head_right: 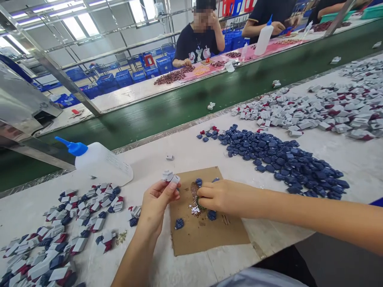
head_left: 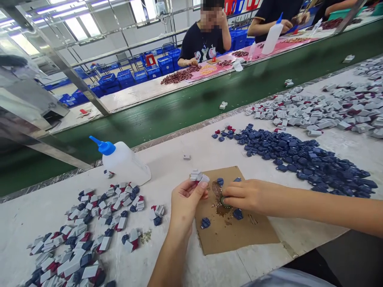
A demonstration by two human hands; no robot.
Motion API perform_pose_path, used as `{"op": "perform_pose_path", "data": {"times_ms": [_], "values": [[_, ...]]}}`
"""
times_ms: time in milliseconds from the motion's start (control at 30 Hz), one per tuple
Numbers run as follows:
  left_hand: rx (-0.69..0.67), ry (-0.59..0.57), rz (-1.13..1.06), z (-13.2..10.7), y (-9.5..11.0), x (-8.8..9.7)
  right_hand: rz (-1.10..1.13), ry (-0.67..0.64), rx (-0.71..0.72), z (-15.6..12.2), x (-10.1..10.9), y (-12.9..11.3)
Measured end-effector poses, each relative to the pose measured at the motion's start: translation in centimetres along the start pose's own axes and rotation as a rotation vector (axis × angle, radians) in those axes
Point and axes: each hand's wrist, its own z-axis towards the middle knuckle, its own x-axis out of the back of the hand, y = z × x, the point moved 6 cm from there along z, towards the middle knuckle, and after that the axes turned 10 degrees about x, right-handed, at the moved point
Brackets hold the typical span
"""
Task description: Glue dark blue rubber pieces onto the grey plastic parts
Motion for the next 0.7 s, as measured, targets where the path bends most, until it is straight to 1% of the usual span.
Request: {"op": "perform_pose_path", "data": {"times_ms": [33, 100, 200, 267, 300, 400, 500, 633, 700], "values": [[0.005, -0.012, -0.007, 0.0, 0.0, 0.0, 0.003, 0.016, 0.002, 0.1, 0.4, 0.2], [0.018, -0.044, -0.019, -0.1, 0.1, -0.1, 0.018, 0.122, -0.022, 0.1, 1.9, 0.6], [0.086, -0.12, -0.057, -0.2, -0.1, -0.4, -0.008, 0.347, -0.042, -0.2, 5.2, 1.0], [0.127, -0.174, -0.069, -0.4, -0.1, -0.7, -0.048, 0.447, -0.016, -0.4, 7.2, 0.8], [0.129, -0.199, -0.066, -0.5, -0.1, -0.9, -0.064, 0.473, -0.007, -0.4, 8.0, 0.6], [0.097, -0.282, -0.033, -1.0, 0.2, -1.4, -0.062, 0.473, 0.003, -0.4, 9.0, 0.3], [0.1, -0.363, -0.014, -1.4, 0.0, -1.8, -0.001, 0.438, 0.05, -0.3, 8.7, 0.2], [0.126, -0.38, -0.009, -1.6, -0.4, -1.7, 0.096, 0.406, 0.078, -0.3, 8.1, 0.5], [0.13, -0.384, -0.008, -1.6, -0.5, -1.8, 0.102, 0.435, 0.103, -0.3, 8.4, 0.5]]}}
